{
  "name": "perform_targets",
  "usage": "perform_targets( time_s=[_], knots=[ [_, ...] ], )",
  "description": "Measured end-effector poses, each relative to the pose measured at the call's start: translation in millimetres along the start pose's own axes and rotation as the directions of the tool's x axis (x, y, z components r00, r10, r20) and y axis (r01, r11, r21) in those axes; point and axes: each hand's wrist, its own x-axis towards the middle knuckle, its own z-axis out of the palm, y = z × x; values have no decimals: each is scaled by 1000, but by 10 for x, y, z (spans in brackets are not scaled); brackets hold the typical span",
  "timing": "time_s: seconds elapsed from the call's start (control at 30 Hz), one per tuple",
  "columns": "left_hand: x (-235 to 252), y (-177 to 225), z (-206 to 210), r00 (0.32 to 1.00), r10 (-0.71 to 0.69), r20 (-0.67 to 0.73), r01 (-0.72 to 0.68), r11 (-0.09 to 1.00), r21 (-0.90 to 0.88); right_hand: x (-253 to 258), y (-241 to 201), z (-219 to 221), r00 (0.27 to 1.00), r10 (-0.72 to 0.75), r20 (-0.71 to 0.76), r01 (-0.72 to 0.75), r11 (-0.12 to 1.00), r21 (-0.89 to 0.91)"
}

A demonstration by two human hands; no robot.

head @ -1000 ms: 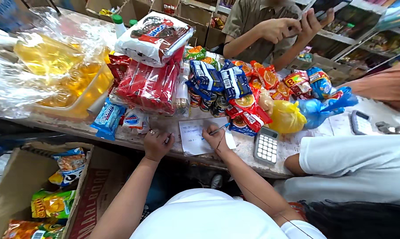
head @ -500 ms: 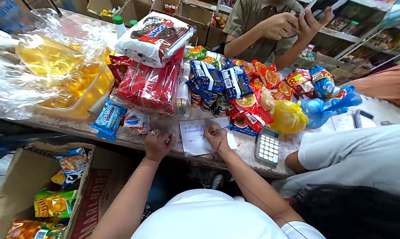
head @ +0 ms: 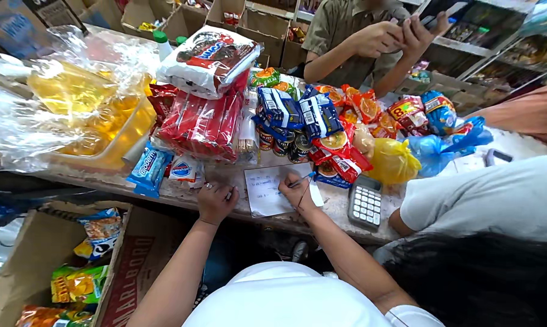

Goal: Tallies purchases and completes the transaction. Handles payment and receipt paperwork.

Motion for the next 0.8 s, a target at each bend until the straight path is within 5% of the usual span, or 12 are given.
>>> perform_targets(
  time_s=[0.13, 0.2, 0.33, 0.43, 0.53, 0.7, 0.8],
  knots=[
    [14, 1, 13, 999, 2, 37, -2, 1000, -20, 19, 1, -17, 1000, 14, -15, -14, 1000, 25],
    [40, 0, -41, 985, -1, 173, 13, 998, -67, 19, 4, -3, 999, 14, -29, -12, 999, 53],
    [250, 93, -232, 830, -61, 554, 134, 987, -91, -80, -150, 99, 993, -18, 115, 15, 1000, 22],
    [325, 145, -220, 751, -73, 656, 133, 990, -43, -159, -300, 65, 976, -25, 214, 69, 977, -202],
    [322, 155, -199, 729, -75, 681, 134, 990, -34, -222, -376, -327, 997, 0, 82, 39, 881, -472],
    [250, 96, -152, 793, -35, 609, 113, 990, -90, -781, -304, -1153, 970, 74, -231, -167, 894, -415],
    [204, 53, -129, 838, -17, 546, 104, 986, -128, -1233, -256, -1397, 914, 184, -362, -350, 808, -474]
  ],
)
